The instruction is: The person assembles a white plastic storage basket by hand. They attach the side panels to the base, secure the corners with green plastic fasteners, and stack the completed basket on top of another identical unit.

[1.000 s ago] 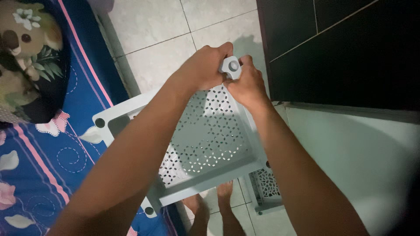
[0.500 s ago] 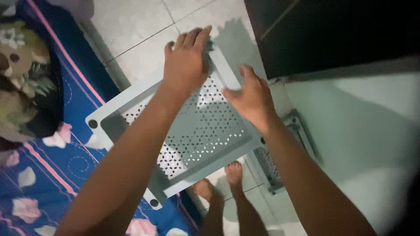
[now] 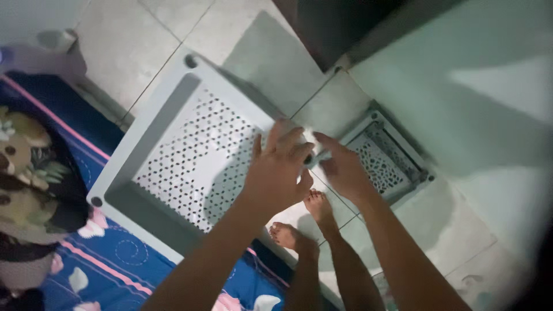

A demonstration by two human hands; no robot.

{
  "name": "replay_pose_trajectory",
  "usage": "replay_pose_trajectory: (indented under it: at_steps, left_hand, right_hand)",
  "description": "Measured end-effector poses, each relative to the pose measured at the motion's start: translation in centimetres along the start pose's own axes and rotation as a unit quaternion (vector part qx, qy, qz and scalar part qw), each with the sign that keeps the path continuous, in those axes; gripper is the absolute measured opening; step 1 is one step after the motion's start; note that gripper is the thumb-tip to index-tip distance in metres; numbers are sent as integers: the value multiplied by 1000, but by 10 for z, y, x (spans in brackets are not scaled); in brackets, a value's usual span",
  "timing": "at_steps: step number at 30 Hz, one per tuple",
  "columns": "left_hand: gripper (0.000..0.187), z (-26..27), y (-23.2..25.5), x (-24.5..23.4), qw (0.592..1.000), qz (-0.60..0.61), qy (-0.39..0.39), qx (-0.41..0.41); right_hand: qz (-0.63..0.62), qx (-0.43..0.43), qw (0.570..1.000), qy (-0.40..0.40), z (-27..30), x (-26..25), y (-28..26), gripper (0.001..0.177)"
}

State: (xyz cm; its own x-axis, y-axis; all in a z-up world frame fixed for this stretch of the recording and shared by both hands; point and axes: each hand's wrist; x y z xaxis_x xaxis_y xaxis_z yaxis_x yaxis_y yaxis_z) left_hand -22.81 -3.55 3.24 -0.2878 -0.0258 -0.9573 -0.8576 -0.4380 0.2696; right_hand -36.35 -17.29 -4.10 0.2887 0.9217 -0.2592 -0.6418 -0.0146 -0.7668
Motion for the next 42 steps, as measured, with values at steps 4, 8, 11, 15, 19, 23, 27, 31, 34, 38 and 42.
replay_pose_trajectory:
  at_steps: [4, 8, 11, 15, 19, 23, 27, 31, 34, 38, 42]
  left_hand:
    - [50, -9, 12, 10, 998, -33, -52, 16]
    - [41, -11, 17, 20, 994, -77, -80, 15]
    - [34, -15, 19, 22, 992, -115, -45, 22]
    - [31, -19, 25, 19, 991, -97, -89, -1]
    - [35, -22, 29, 17, 989, -83, -119, -15]
    - [39, -22, 29, 19, 988, -53, -142, -36]
    - [46, -21, 26, 24, 990, -53, -128, -26]
    - [43, -21, 26, 26, 989, -80, -125, -21]
    - [38, -24, 28, 24, 990, -70, -122, -26]
    - [38, -17, 29, 20, 992, -81, -94, -12]
    - [37, -14, 29, 19, 989, -90, -115, -6]
  right_hand:
    - [-26, -177, 983, 31, -16, 29, 16, 73]
    - [-109, -236, 961, 90, -26, 52, 24, 51]
    - [-95, -221, 964, 111, -30, 57, 29, 51]
    - [-47, -182, 976, 109, -35, 61, 30, 55]
    - [-65, -187, 973, 119, -35, 65, 28, 49]
    - [-114, -220, 958, 146, -31, 70, 29, 47]
    - [-114, -145, 976, 120, -40, 72, 33, 46]
    - [-68, -166, 973, 146, -41, 75, 34, 42]
    - [-42, -152, 977, 146, -40, 74, 30, 40]
    - [23, -86, 989, 119, -41, 72, 26, 32]
    - [13, -298, 940, 166, -48, 64, 30, 41]
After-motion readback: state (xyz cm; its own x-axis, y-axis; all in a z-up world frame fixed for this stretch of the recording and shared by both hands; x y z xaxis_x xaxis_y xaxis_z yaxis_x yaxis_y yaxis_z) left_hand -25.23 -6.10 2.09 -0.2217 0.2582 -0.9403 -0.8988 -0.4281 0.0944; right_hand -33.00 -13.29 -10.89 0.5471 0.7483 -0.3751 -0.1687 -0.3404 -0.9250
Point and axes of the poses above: each hand's wrist, its own z-axis away from the middle knuckle, its own x-axis out of the palm, y = z × x, and after that the axes turned 13 degrees about -z, right-handed
